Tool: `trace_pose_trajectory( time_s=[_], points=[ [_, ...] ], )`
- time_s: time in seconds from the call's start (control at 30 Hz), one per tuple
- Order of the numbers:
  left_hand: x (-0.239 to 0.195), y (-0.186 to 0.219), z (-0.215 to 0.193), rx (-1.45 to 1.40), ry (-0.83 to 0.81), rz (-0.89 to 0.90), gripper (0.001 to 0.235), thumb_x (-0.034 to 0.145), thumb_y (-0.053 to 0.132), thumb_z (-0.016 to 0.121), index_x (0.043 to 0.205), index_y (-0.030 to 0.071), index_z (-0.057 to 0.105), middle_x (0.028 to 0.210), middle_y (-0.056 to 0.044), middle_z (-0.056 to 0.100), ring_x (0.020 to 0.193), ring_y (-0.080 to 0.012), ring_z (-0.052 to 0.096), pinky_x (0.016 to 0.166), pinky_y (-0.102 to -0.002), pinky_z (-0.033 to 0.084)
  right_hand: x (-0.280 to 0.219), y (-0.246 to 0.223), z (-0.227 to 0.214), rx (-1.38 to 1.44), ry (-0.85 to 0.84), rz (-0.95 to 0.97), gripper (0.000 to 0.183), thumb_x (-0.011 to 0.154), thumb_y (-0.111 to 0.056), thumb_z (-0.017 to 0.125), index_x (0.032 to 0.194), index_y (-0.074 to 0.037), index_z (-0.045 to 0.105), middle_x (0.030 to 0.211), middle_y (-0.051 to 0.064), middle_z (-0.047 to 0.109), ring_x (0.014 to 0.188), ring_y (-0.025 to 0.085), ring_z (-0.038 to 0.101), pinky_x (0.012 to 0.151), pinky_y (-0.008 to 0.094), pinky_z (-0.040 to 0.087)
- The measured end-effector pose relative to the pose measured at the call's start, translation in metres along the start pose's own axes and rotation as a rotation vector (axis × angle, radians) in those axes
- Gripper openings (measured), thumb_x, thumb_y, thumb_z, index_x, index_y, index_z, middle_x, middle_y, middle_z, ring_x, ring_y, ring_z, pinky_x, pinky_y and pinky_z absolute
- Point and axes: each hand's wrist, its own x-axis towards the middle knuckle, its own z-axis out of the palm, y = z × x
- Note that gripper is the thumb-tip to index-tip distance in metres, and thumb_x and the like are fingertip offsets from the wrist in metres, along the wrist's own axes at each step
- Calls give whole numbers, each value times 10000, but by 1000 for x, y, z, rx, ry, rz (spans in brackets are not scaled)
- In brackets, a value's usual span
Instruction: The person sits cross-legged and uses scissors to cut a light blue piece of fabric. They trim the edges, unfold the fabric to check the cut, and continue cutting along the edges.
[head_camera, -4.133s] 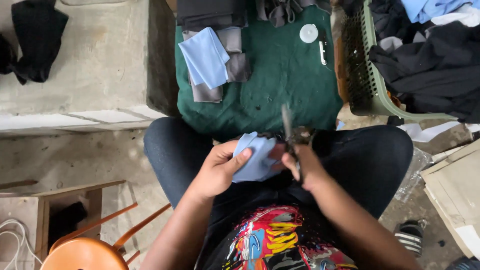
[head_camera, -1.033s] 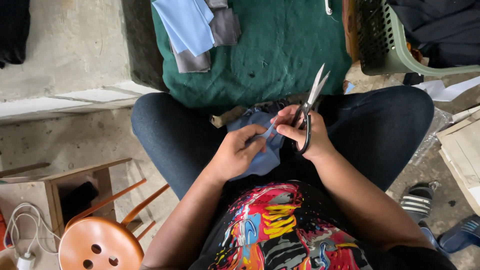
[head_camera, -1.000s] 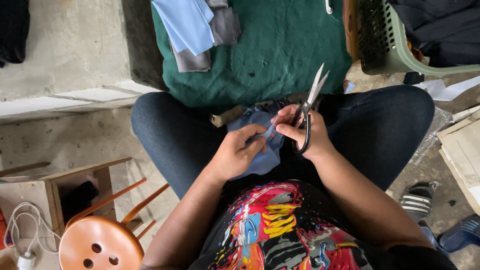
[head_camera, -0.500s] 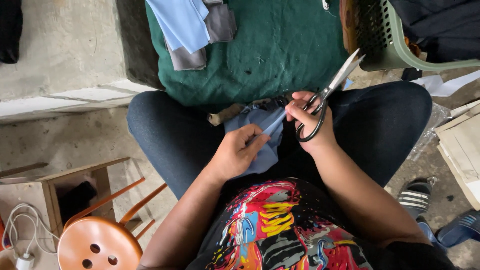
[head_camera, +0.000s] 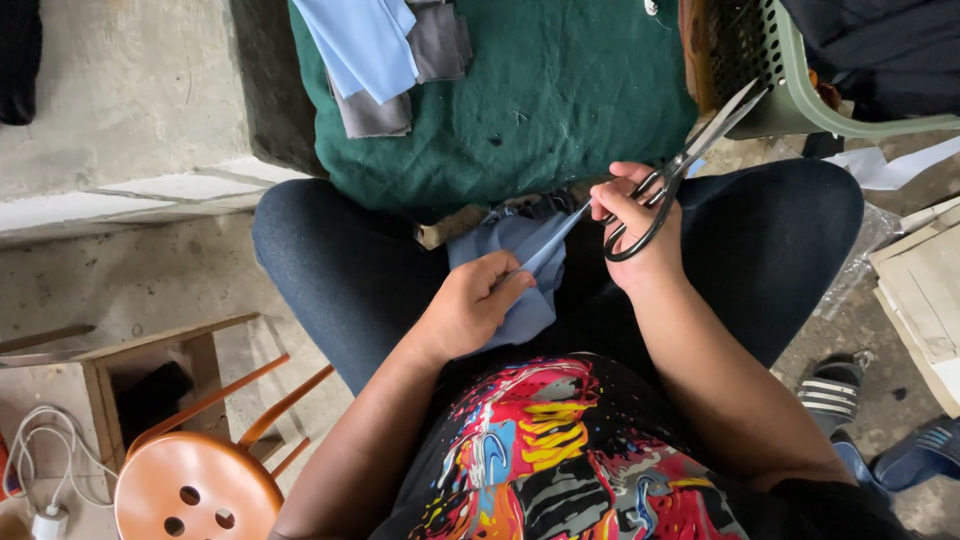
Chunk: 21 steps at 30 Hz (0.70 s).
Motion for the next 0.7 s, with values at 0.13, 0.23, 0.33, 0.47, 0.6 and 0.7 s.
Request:
trace_pose_trajectory(
  time_s=[0.13,0.23,0.33,0.47,0.6,0.7],
  points=[
    [0,-5,-1,12,1,-26,208,1002,219,598,875,68,662,480,-80,532,498,-167,574,491,-277,482,3,5,-9,31,12,1,333,796,94,769,1101,16,661,776,194,678,627,229,666,562,284,527],
    [0,-7,-3,-2,-9,3,200,1006,195,592,879,57,663,477,-84,531,487,-175,579,483,-267,481,4,4,-11,60,36,5,337,774,104,753,1087,8,675,757,171,670,633,249,675,559,291,530],
    [0,-10,-5,-7,-13,15,202,1010,195,587,886,58,670,479,-75,529,489,-164,569,483,-260,478,3,1,-10,58,45,11,338,766,106,749,1079,0,680,744,163,671,620,242,667,558,286,527],
    [1,-6,-7,-17,-16,21,188,1002,181,592,892,48,668,473,-82,519,479,-165,545,477,-268,468,5,-3,-6,75,86,3,325,750,115,752,1048,0,687,732,147,671,626,236,669,554,288,517],
    [4,-8,-9,-31,-15,-3,189,991,211,612,908,56,679,485,-77,524,488,-175,576,487,-275,482,8,0,-14,60,101,4,320,743,114,747,1035,-4,689,719,144,661,621,232,656,545,283,501],
    [5,-9,-8,-59,-27,-16,201,1006,198,596,911,41,679,484,-56,526,488,-151,568,493,-248,472,7,-6,-10,61,127,25,294,761,103,747,1021,-20,685,721,137,669,637,231,666,571,278,512]
  ],
)
